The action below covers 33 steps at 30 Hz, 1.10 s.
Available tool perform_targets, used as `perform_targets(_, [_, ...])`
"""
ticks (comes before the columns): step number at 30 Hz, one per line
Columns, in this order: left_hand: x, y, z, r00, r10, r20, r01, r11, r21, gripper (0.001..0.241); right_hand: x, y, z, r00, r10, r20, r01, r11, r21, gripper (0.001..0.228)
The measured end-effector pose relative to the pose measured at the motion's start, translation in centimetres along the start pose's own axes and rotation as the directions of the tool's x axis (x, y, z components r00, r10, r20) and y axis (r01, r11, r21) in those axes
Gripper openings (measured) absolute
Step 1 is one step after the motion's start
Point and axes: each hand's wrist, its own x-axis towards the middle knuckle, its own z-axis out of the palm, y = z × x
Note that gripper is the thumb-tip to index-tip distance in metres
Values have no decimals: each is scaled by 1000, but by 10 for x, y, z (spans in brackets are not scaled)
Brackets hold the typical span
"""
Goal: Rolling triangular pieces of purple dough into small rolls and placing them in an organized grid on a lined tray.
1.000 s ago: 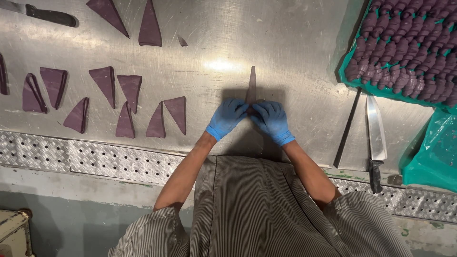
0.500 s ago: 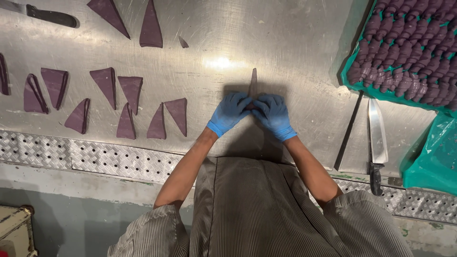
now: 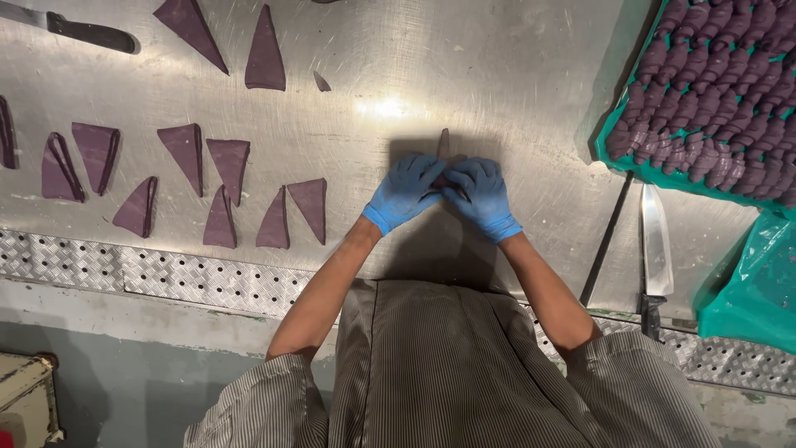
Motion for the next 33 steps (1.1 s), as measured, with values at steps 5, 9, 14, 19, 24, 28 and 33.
perform_targets(5, [9, -7, 24, 990, 13, 141, -27, 994, 102, 57, 6, -9, -4, 978, 200, -62, -198, 980, 29, 50])
perform_targets(9, [11, -7, 26, 933, -350, 82, 350, 832, -431, 47, -4, -14, -4, 894, 437, -99, -400, 878, 261, 65])
perform_targets(14, [9, 22, -10, 805, -514, 297, 365, 34, -930, 36, 32, -39, -25, 952, 303, 42, -258, 719, 645, 77])
perform_targets(19, [-18, 34, 9, 764, -496, 412, 213, -408, -888, 31, 45, -50, -60, 913, 276, 302, -390, 366, 845, 70])
perform_targets(24, [-11, 75, -33, 751, -491, 441, 166, -505, -847, 35, 31, -57, -80, 879, 307, 365, -433, 193, 881, 65])
perform_targets(28, [-7, 97, -61, 955, -293, -49, 226, 821, -524, 42, 39, -83, -104, 876, 353, 328, -436, 289, 853, 63])
perform_targets(33, [-11, 101, -48, 760, -586, 280, 147, -265, -953, 44, 26, -75, -106, 890, 372, 263, -393, 334, 857, 63])
